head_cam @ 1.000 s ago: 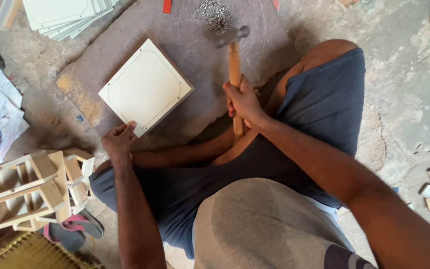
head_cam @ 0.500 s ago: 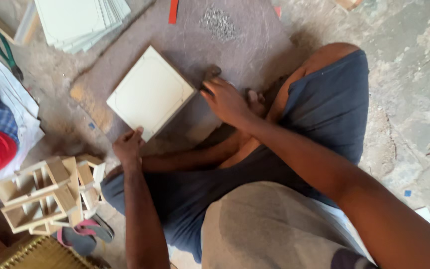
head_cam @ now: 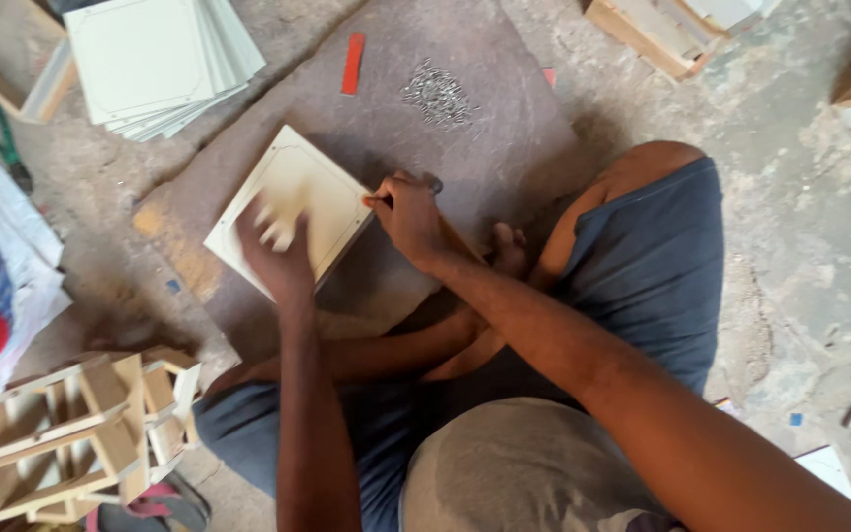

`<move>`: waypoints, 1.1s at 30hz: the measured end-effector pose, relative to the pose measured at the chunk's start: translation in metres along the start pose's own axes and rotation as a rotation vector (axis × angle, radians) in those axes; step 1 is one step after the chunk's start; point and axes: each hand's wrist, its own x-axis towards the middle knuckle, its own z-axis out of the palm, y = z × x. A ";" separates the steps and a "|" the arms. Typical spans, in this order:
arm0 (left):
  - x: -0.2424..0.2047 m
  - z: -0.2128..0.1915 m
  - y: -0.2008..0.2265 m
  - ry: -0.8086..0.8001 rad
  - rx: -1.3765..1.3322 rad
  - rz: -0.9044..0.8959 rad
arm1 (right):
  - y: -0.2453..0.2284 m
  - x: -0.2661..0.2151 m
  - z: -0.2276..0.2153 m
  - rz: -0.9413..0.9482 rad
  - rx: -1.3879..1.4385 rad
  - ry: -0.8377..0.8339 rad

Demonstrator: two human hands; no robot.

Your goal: The person sits on the floor and assembles small wooden boxes by hammering nails into white panels and attaching them to wooden frames. The person repeatedly picks up panels, aligns them with frames, and uses a hammer to secure them.

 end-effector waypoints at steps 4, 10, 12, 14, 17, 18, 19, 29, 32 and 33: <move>0.051 0.128 0.026 -0.419 -0.141 0.210 | -0.002 -0.011 -0.005 -0.113 -0.077 0.043; 0.079 0.257 -0.025 -0.399 0.166 0.337 | 0.006 -0.011 -0.012 -0.123 -0.070 0.034; 0.080 0.270 -0.047 -0.435 0.138 0.364 | 0.014 -0.016 -0.006 -0.117 -0.078 0.019; 0.081 0.276 -0.057 -0.539 0.256 0.264 | 0.024 -0.015 0.001 -0.110 -0.093 0.009; 0.080 0.265 -0.051 -0.524 0.237 0.363 | 0.034 -0.015 0.006 -0.112 -0.123 -0.030; 0.078 0.257 -0.043 -0.497 0.230 0.332 | 0.036 -0.013 0.006 -0.117 -0.145 -0.046; 0.076 0.245 -0.035 -0.505 0.093 0.257 | 0.035 -0.009 0.006 -0.117 -0.175 -0.076; 0.014 0.052 -0.008 -0.444 -0.574 -0.217 | -0.010 0.002 -0.013 -0.176 -0.137 -0.094; -0.007 0.027 -0.037 -0.280 -0.215 -0.059 | -0.013 0.002 -0.011 -0.072 -0.155 -0.151; -0.011 0.026 -0.048 -0.229 -0.170 -0.011 | -0.011 0.000 -0.007 -0.086 -0.133 -0.155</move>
